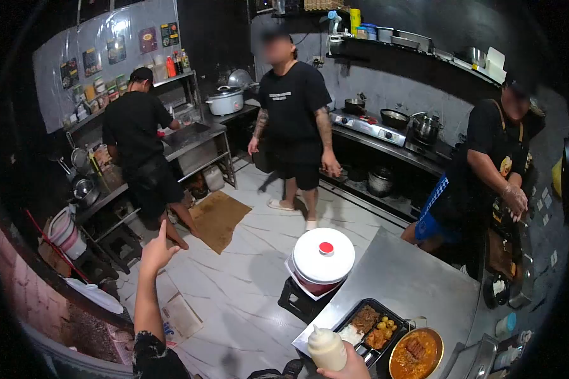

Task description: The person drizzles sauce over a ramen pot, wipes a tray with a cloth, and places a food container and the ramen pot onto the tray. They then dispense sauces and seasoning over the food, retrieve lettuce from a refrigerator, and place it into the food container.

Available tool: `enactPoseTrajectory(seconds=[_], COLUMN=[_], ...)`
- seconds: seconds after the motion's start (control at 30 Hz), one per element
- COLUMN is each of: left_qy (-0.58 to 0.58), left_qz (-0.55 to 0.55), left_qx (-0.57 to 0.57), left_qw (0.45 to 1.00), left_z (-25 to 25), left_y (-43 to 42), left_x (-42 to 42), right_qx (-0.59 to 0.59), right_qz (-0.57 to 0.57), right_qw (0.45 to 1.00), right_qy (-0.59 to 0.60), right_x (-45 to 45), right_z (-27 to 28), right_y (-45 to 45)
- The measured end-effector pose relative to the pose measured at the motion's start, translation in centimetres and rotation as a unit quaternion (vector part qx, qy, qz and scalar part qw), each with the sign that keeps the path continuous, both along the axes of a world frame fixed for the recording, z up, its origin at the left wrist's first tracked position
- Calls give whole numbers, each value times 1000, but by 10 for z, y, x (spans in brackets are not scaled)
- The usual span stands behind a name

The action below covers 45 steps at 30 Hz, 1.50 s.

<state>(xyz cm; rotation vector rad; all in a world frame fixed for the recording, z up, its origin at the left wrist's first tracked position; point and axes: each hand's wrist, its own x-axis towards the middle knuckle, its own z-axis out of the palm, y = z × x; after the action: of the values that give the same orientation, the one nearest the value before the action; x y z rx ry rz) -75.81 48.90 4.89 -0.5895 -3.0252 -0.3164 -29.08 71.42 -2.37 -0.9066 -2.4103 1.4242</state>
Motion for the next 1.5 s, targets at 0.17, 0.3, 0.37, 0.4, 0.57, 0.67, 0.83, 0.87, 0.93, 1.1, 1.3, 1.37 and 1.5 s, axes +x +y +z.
enactPoseTrajectory(seconds=[0.17,0.3,0.37,0.4,0.57,0.67,0.83,0.87,0.93,1.1,1.3,1.37,1.5], left_qy=[20,13,-12,3,-47,-9,0,9,26,-29,20,23,61], left_qz=[30,38,51,55,54,15,-91,-97,-141,-161,-65,-2,185], left_qx=[-25,-3,33,25,63,60,134,117,103,128,137,207,246], left_qw=[999,999,998,998,995,998,987,988,984,978,988,978,950], left_z=[-11,-18,-22,-26,-18,-20,-27,-25,-25,-28,-12,-5,21], left_y=[-46,-59,-57,-55,-49,-47,2,18,42,46,-10,-49,-111], left_x=[-1,-6,-2,0,22,35,74,89,116,157,108,83,95], right_qx=[-12,-3,15,16,-36,-23,-20,34,2,26,50,38,-6], right_qz=[32,25,38,27,45,46,-31,-47,-74,-96,-50,-70,-48], right_qw=[999,999,999,999,992,994,999,998,995,995,997,997,998], right_qy=[-20,-33,-25,-26,112,93,32,34,62,16,8,-17,-34], right_x=[-2,1,5,8,30,57,119,136,160,204,225,225,225], right_z=[-7,-24,-23,-30,-34,-26,1,-7,-3,-8,-19,-14,-16], right_y=[-12,-24,-30,-33,-46,-52,-66,-70,-78,-101,-112,-118,-117])
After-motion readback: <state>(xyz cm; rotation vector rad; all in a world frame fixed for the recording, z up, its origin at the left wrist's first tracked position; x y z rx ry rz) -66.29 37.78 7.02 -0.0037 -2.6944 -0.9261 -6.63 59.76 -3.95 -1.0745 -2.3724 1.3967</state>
